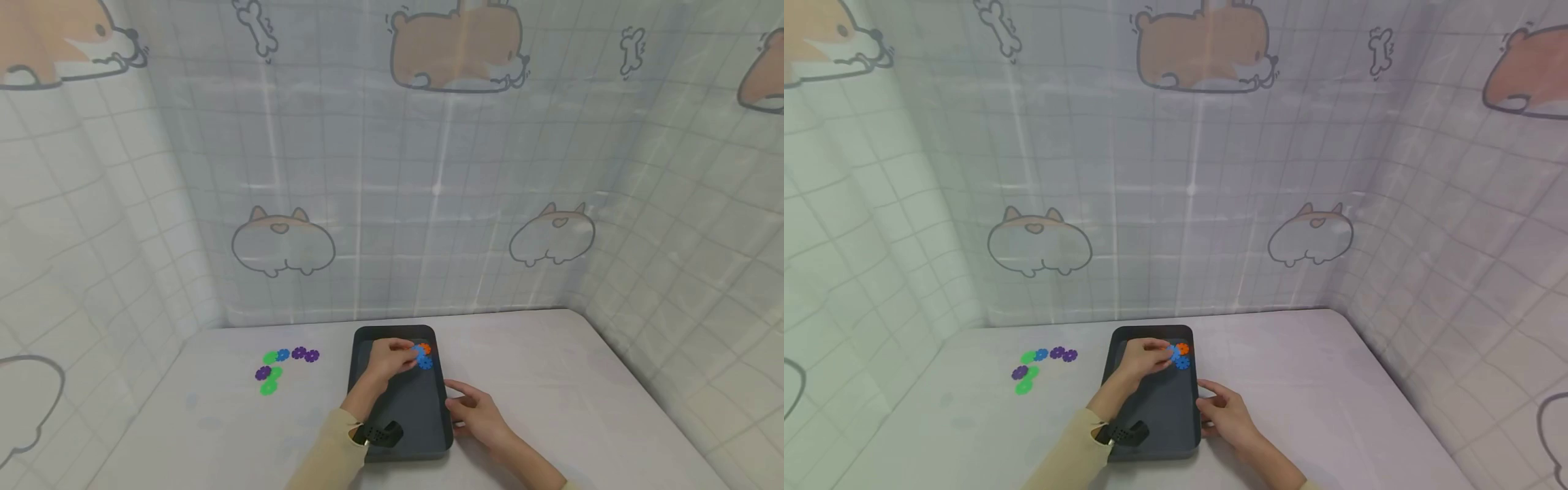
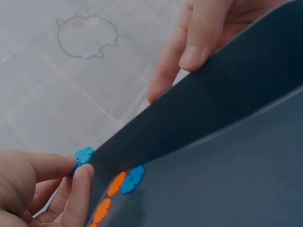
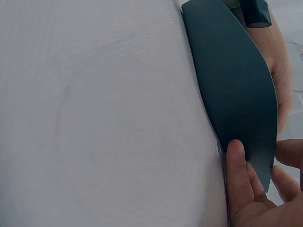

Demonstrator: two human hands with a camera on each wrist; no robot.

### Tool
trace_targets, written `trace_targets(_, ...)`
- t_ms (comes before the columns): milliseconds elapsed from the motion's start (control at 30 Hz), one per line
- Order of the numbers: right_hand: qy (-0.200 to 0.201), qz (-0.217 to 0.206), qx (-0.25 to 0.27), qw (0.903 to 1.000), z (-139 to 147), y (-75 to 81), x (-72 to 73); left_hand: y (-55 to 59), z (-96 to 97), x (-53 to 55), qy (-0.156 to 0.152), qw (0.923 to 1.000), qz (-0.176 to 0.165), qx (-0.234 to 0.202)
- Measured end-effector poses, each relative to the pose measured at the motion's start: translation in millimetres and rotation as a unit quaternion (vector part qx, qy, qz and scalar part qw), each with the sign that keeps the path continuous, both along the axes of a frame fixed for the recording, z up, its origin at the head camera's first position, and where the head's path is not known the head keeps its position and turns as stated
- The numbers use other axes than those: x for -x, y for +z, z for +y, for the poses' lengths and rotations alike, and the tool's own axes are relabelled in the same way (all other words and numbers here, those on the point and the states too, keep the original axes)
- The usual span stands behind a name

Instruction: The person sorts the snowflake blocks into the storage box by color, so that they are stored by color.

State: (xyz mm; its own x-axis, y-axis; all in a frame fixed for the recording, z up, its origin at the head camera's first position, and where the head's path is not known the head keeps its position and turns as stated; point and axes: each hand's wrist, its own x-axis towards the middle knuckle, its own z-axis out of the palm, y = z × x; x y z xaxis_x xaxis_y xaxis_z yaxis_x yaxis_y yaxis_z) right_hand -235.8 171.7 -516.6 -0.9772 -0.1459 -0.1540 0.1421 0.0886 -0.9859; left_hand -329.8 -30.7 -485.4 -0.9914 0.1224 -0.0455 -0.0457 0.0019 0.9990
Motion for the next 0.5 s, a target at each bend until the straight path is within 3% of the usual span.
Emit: trace_targets(500, -0.007, -0.008, -0.009, 0.9999, -0.3, 2.2, 0.5, -10.1, -3.1, 2.0, 0.023, 0.9989, -0.035, -0.019)
